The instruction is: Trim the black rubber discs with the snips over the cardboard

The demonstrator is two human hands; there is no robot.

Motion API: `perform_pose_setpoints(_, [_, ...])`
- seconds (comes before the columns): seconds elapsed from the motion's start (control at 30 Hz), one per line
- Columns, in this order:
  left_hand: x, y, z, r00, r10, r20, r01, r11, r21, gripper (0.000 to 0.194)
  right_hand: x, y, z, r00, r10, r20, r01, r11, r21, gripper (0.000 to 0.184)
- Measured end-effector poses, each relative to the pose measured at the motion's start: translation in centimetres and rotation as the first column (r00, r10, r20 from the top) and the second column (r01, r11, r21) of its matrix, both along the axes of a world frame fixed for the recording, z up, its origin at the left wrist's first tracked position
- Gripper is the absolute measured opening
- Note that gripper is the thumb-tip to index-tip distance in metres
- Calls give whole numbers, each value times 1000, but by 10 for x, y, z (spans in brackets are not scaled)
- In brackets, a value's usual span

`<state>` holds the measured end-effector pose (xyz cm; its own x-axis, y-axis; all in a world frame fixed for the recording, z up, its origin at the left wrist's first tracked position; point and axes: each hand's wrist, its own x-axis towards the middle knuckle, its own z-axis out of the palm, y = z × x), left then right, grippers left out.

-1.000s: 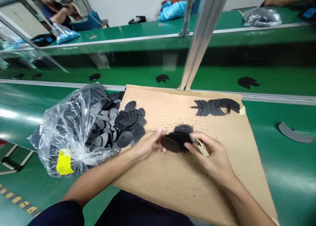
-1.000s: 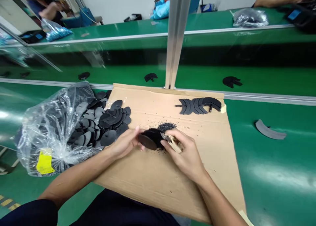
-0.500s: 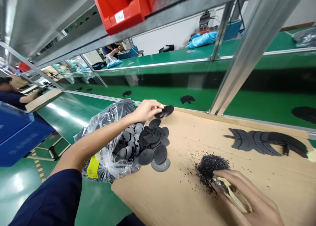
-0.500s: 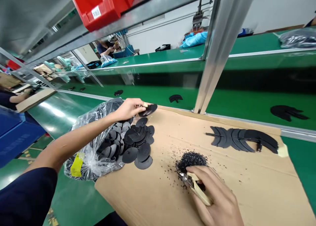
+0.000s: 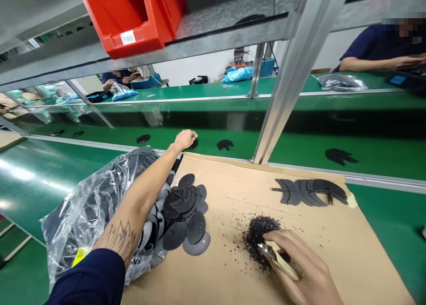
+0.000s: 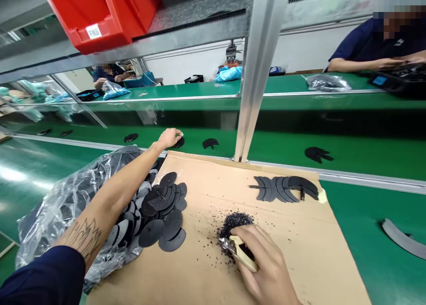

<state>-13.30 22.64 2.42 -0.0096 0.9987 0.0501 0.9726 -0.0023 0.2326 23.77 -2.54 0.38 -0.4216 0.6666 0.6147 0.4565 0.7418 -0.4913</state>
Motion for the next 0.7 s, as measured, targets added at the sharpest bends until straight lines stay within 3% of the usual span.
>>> perform_pose_setpoints(0.2, [76,3,0,972,-225,71,226,974,-12,29,1,-3,-4,999,-23,48,23,1000,11,21])
perform_pose_setpoints(0.37, [125,-9,-8,991,-116,59,120,990,-73,33,3,-4,-5,997,-40,68,37,999,38,21])
perform_pose_setpoints(0.47, [134,-18,-5,997,-36,64,41,996,-79,34,5,-4,-5,996,-51,70,48,998,44,20])
perform_pose_setpoints(0.57, [132,-29,11,995,-17,102,22,999,-46,30,8,-3,-8,997,-59,43,57,997,47,21])
perform_pose_setpoints(0.7, [124,-64,39,972,-136,194,135,991,19,17,8,-5,-13,993,-116,-34,118,990,74,35])
